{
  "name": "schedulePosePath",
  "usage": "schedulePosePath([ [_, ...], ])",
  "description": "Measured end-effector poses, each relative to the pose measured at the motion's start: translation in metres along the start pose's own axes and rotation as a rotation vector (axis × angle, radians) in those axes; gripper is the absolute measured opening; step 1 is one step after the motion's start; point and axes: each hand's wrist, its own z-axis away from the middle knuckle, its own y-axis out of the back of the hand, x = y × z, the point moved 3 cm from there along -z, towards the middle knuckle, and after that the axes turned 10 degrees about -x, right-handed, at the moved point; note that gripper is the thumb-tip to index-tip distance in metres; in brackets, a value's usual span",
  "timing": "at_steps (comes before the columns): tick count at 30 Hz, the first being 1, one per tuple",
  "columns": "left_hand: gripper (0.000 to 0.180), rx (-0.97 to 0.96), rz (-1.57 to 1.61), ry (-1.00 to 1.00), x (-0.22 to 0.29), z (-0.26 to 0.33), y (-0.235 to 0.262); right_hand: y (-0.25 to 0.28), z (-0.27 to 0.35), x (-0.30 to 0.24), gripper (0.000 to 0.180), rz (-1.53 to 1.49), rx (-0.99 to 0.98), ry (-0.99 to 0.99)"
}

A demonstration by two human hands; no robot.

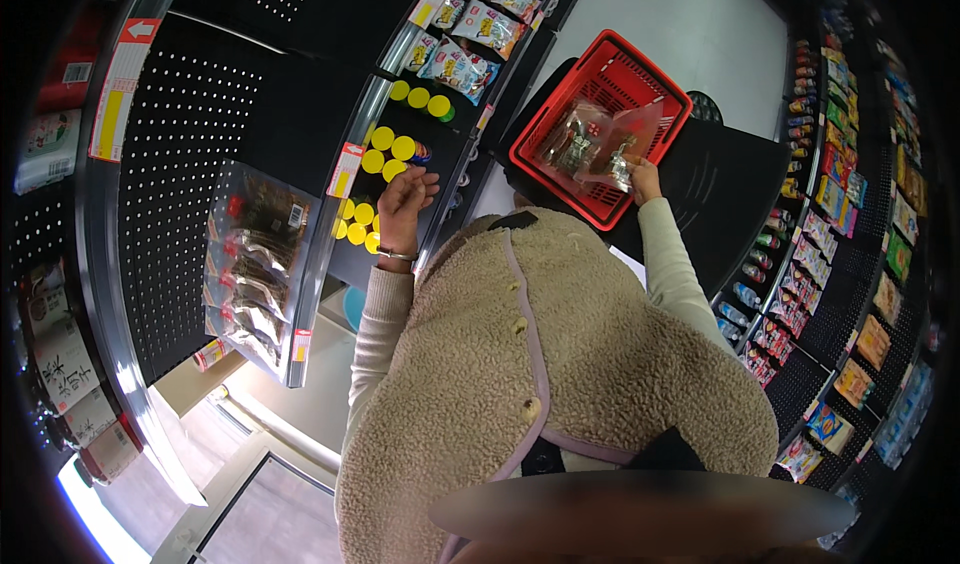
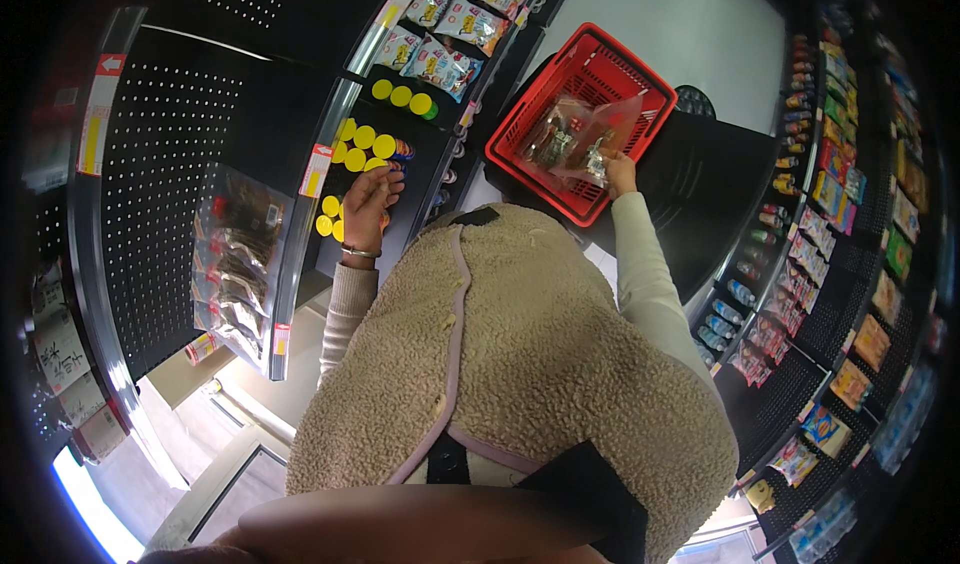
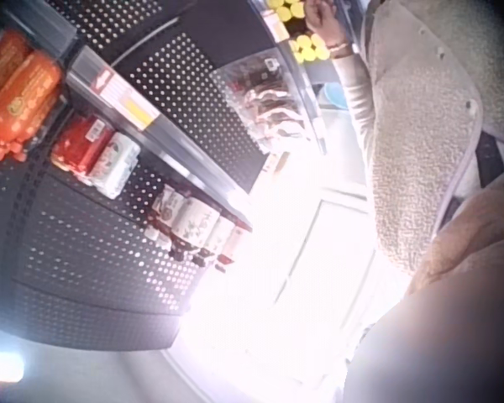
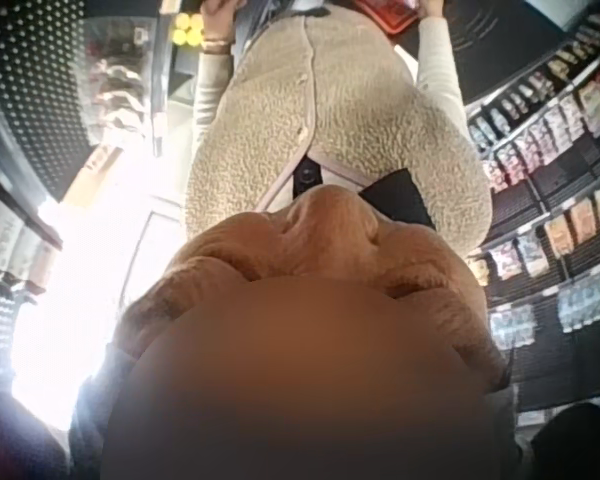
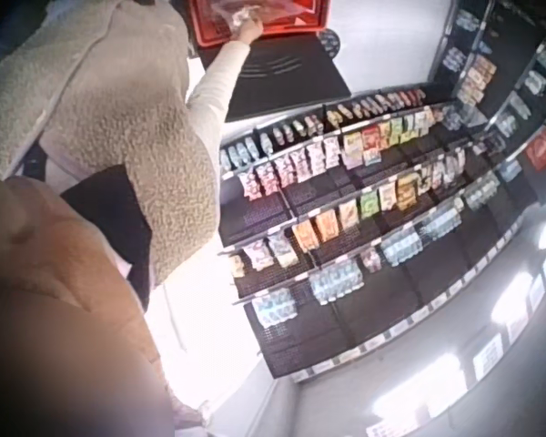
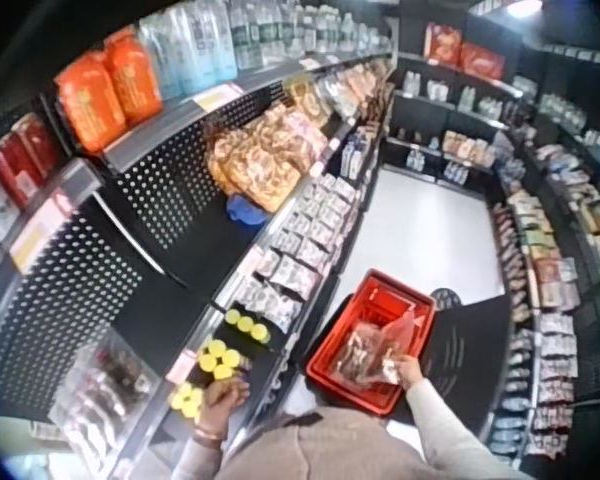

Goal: The person restocks a grocery store shelf by repeatedly picking packaged food items from a red basket and placing them onto the shelf. They also wipe the shelf surface with a blue cloth between placements.

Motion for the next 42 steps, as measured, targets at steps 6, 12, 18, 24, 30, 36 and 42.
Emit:
schedulePosePath([
  [6, 0.026, 0.081, -0.018, -0.013, 0.012, 0.011, 0.005, 0.000, -0.003, 0.063, 0.012, 0.325, 0.093, -0.461],
  [12, 0.023, 0.299, -0.049, -0.152, 0.041, 0.040, 0.043, 0.000, -0.012, 0.067, 0.017, 0.222, 0.024, -0.304],
  [18, 0.018, 0.762, -0.096, -0.421, 0.076, 0.113, 0.127, -0.047, -0.034, 0.048, 0.023, 0.288, -0.282, -0.194],
  [24, 0.027, 1.048, -0.039, -0.463, 0.069, 0.175, 0.192, -0.164, -0.014, -0.044, 0.030, 0.321, -0.503, 0.034],
  [30, 0.043, 0.916, 0.325, -0.385, 0.050, 0.177, 0.207, -0.357, 0.099, -0.167, 0.032, 0.442, -0.872, 0.462],
  [36, 0.041, 0.717, 0.521, -0.430, 0.049, 0.175, 0.219, -0.536, 0.187, -0.171, 0.038, 0.738, -1.187, 0.976],
  [42, 0.038, 0.328, 0.393, -0.210, 0.022, 0.146, 0.266, -0.619, 0.194, -0.131, 0.074, 1.411, -0.943, 1.286],
])
